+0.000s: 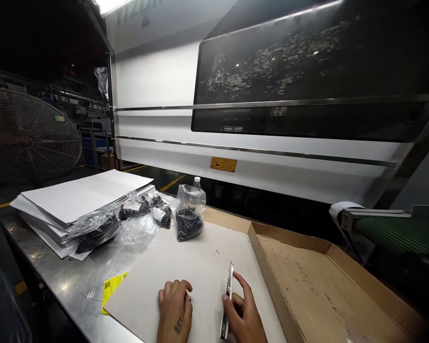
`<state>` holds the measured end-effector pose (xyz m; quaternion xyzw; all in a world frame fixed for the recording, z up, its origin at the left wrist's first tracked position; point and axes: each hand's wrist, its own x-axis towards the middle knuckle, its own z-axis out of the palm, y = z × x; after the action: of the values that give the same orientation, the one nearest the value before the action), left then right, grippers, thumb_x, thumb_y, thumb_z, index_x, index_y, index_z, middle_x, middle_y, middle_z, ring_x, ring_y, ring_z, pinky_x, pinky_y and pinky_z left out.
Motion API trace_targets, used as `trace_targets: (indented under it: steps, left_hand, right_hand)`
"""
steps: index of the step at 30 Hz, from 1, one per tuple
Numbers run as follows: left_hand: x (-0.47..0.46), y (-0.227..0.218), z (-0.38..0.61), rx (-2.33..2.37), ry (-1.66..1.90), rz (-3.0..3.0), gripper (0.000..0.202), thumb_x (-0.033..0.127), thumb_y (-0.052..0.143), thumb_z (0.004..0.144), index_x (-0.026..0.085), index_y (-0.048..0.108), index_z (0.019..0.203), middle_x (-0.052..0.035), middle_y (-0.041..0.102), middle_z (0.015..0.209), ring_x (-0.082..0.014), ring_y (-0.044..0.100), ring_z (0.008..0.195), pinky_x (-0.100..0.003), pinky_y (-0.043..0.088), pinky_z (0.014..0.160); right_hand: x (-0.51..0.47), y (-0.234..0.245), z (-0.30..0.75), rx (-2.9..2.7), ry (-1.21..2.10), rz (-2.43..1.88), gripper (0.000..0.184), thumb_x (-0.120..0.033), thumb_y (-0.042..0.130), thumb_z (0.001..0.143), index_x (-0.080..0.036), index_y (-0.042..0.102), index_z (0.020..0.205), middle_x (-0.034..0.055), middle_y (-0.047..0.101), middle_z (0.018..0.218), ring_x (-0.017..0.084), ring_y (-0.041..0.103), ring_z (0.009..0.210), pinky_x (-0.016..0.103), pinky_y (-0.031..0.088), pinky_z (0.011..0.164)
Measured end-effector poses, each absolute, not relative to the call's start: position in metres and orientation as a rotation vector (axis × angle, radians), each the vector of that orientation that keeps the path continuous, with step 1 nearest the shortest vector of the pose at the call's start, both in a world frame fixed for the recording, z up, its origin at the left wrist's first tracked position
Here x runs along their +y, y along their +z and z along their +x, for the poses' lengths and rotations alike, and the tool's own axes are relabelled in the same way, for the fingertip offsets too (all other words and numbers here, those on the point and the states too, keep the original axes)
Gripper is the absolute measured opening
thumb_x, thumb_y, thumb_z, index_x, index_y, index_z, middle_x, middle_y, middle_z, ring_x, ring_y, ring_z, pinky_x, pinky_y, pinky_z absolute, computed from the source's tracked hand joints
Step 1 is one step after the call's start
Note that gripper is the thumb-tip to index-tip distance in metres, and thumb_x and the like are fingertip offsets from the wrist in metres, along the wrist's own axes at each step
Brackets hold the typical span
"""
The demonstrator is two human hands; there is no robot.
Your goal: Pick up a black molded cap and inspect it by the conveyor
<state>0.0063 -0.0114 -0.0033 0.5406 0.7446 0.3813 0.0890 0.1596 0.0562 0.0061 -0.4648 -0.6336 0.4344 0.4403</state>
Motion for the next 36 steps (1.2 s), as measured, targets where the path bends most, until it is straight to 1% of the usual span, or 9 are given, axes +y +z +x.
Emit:
trace_targets:
  steps: [7, 14, 16, 21, 24, 29, 33, 34, 36]
  left_hand:
    - [-0.006, -0.005, 0.006, 2.242, 1.06, 1.625, 0.032, 0.002, 0.039, 0.074, 0.018, 0.06, 0.092, -0.008, 0.064, 0.09, -0.0271, 0.054, 0.091, -0.041, 0.033, 0.078]
    - [-0.005, -0.005, 0.007, 2.242, 1.028, 1.617, 0.035, 0.001, 0.04, 0.072, 0.019, 0.06, 0.094, -0.007, 0.063, 0.09, -0.0259, 0.053, 0.092, -0.041, 0.033, 0.08]
    - [-0.005, -0.005, 0.007, 2.237, 1.023, 1.61, 0.035, 0.001, 0.041, 0.07, 0.019, 0.06, 0.094, -0.0064, 0.063, 0.089, -0.0253, 0.052, 0.092, -0.041, 0.033, 0.08]
    - [-0.007, -0.004, 0.006, 2.215, 1.052, 1.576, 0.039, 0.001, 0.044, 0.065, 0.022, 0.061, 0.094, -0.003, 0.061, 0.088, -0.0233, 0.051, 0.091, -0.039, 0.032, 0.081]
    - [-0.009, -0.004, 0.006, 2.197, 1.065, 1.579, 0.04, 0.0, 0.043, 0.066, 0.022, 0.06, 0.094, -0.0026, 0.061, 0.089, -0.0228, 0.051, 0.092, -0.038, 0.031, 0.081]
    - [-0.01, 0.0, 0.007, 2.17, 1.046, 1.62, 0.037, 0.0, 0.041, 0.07, 0.02, 0.06, 0.096, -0.0045, 0.061, 0.09, -0.0234, 0.052, 0.092, -0.039, 0.031, 0.081]
    - [-0.009, 0.001, 0.008, 2.157, 1.033, 1.643, 0.029, 0.006, 0.037, 0.082, 0.018, 0.059, 0.096, -0.0065, 0.062, 0.091, -0.0245, 0.053, 0.092, -0.04, 0.032, 0.081]
    - [-0.009, 0.001, 0.008, 2.155, 1.031, 1.647, 0.028, 0.007, 0.036, 0.083, 0.018, 0.059, 0.096, -0.0066, 0.063, 0.091, -0.0245, 0.053, 0.092, -0.04, 0.032, 0.081]
    - [-0.01, 0.001, 0.008, 2.154, 1.028, 1.65, 0.029, 0.006, 0.035, 0.084, 0.017, 0.059, 0.095, -0.0066, 0.063, 0.091, -0.0245, 0.053, 0.091, -0.04, 0.032, 0.08]
  right_hand:
    - [0.062, -0.004, 0.158, -1.555, 1.043, -1.169, 0.071, -0.065, 0.047, 0.079, -0.022, 0.037, 0.135, -0.01, 0.027, 0.052, 0.016, 0.031, 0.051, 0.028, 0.025, 0.056]
    - [0.061, -0.001, 0.158, -1.551, 1.046, -1.181, 0.075, -0.069, 0.046, 0.079, -0.022, 0.037, 0.136, -0.0098, 0.022, 0.055, 0.017, 0.03, 0.05, 0.028, 0.024, 0.056]
    - [0.061, 0.001, 0.159, -1.532, 1.065, -1.161, 0.075, -0.07, 0.047, 0.079, -0.024, 0.036, 0.137, -0.0097, 0.027, 0.054, 0.017, 0.035, 0.051, 0.029, 0.028, 0.056]
    - [0.062, 0.005, 0.162, -1.49, 1.083, -1.121, 0.079, -0.069, 0.048, 0.081, -0.023, 0.029, 0.143, -0.0043, 0.057, 0.064, 0.02, 0.052, 0.063, 0.032, 0.038, 0.068]
    - [0.062, 0.005, 0.163, -1.434, 1.108, -1.122, 0.079, -0.068, 0.05, 0.081, -0.021, 0.03, 0.142, -0.0031, 0.061, 0.069, 0.021, 0.056, 0.067, 0.032, 0.04, 0.071]
    - [0.057, 0.008, 0.162, -1.376, 1.154, -1.06, 0.07, -0.065, 0.052, 0.082, -0.015, 0.044, 0.131, -0.004, 0.056, 0.063, 0.018, 0.053, 0.06, 0.029, 0.042, 0.064]
    - [0.055, 0.01, 0.163, -1.398, 1.225, -1.116, 0.07, -0.067, 0.048, 0.084, -0.019, 0.043, 0.134, -0.0067, 0.049, 0.052, 0.015, 0.044, 0.048, 0.026, 0.036, 0.05]
    - [0.055, 0.01, 0.163, -1.408, 1.218, -1.144, 0.069, -0.068, 0.048, 0.083, -0.02, 0.045, 0.134, -0.0064, 0.049, 0.053, 0.016, 0.044, 0.048, 0.026, 0.036, 0.049]
    - [0.057, 0.007, 0.164, -1.418, 1.149, -1.189, 0.067, -0.069, 0.051, 0.08, -0.021, 0.054, 0.126, -0.0031, 0.054, 0.062, 0.018, 0.051, 0.056, 0.028, 0.041, 0.054]
